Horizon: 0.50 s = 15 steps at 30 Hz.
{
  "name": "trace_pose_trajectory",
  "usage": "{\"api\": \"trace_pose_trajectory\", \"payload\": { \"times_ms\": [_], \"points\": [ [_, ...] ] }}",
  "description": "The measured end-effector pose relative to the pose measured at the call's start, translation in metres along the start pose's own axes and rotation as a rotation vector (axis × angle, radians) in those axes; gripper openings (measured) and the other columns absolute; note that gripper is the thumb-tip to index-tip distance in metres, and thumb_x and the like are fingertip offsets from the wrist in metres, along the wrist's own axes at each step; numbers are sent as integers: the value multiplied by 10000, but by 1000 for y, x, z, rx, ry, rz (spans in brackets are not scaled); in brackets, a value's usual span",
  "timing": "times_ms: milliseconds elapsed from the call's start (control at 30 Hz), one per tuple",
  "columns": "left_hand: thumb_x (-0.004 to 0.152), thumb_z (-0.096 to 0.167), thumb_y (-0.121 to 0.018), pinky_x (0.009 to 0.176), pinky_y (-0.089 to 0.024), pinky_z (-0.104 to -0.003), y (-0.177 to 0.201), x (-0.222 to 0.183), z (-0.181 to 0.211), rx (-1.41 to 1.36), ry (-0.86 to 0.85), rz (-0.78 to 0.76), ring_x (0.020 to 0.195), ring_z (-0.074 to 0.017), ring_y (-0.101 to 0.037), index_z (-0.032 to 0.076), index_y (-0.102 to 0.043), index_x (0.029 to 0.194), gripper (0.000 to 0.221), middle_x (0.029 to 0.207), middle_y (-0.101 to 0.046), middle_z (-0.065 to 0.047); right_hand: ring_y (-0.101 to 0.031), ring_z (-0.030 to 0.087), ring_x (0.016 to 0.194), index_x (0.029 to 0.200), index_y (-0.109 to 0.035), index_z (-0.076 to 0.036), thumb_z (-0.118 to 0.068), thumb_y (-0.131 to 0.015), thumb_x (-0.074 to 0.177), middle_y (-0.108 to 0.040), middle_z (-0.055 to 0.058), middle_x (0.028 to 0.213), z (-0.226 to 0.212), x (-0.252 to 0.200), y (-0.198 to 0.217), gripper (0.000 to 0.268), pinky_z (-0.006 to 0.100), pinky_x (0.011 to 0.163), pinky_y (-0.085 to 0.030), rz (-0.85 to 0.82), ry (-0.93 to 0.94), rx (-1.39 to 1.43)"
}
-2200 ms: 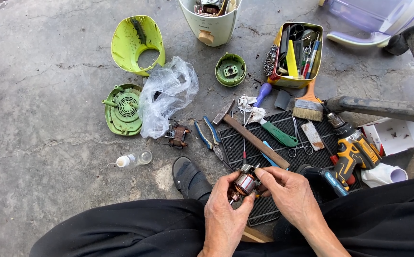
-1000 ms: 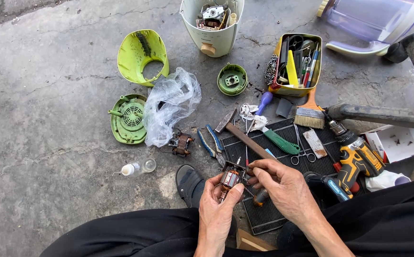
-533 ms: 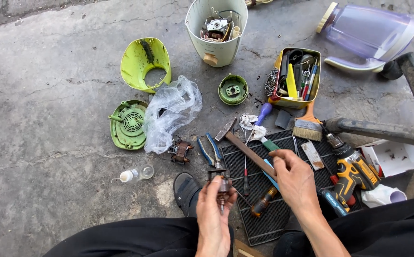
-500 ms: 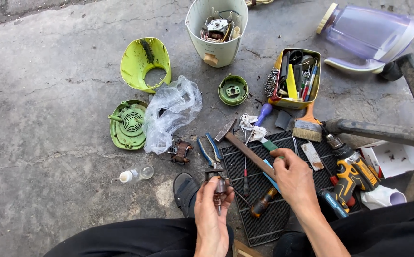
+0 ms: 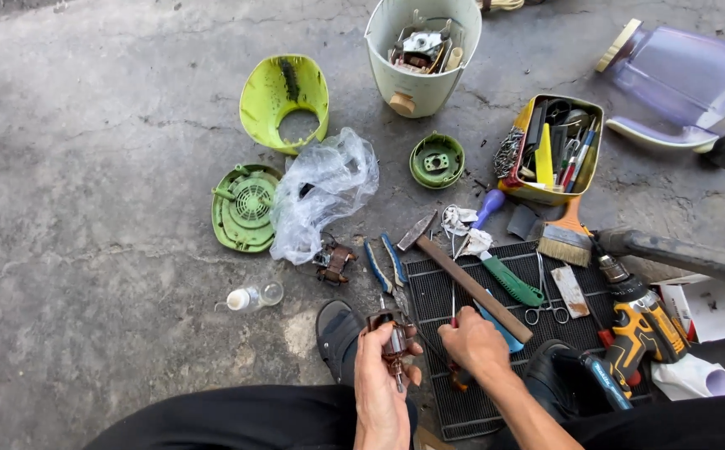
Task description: Repairing a small electric motor by inspecting components and using various hand tools to adjust parts.
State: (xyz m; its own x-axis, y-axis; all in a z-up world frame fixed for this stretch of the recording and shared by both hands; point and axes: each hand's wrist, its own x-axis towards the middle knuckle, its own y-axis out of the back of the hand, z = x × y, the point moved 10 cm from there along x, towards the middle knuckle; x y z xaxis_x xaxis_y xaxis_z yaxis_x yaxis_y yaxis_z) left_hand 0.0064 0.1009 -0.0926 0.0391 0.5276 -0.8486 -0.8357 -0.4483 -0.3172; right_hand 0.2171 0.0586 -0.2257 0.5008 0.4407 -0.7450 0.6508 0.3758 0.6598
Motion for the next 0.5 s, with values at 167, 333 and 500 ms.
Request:
{"api": "trace_pose_trajectory", "payload": {
  "times_ms": [167, 333, 500],
  "points": [
    [1085, 421, -506, 437, -330, -286, 3, 2, -3, -11, 31, 32, 735, -189, -580, -40, -674, 1234, 513, 1007, -715, -191, -797, 228, 879, 1261, -780, -111, -285, -599, 1005, -861, 96, 1083, -19, -118, 101, 358, 367, 812, -610, -106, -4, 222],
    [1141, 458, -484, 494, -453, -285, 6, 0, -1, 78, -29, 24, 820, -213, -689, -10, -672, 1206, 509, 969, -706, -159, -763, 198, 906, 1397, -792, -219, -194, -582, 1003, -896, 23, 1034, -17, -167, 136, 447, 305, 818, -555, -118, 70, 277],
    [1110, 489, -509, 390, -322, -228, 8, -10, 10, 180, -71, 45, 649, -142, -627, -10, -674, 1134, 526, 955, -756, -142, -827, 87, 912, 1429, -843, -348, -232, -724, 991, -959, -113, 1174, -39, -173, 128, 468, 261, 822, -644, -146, 294, 229]
  ]
}}
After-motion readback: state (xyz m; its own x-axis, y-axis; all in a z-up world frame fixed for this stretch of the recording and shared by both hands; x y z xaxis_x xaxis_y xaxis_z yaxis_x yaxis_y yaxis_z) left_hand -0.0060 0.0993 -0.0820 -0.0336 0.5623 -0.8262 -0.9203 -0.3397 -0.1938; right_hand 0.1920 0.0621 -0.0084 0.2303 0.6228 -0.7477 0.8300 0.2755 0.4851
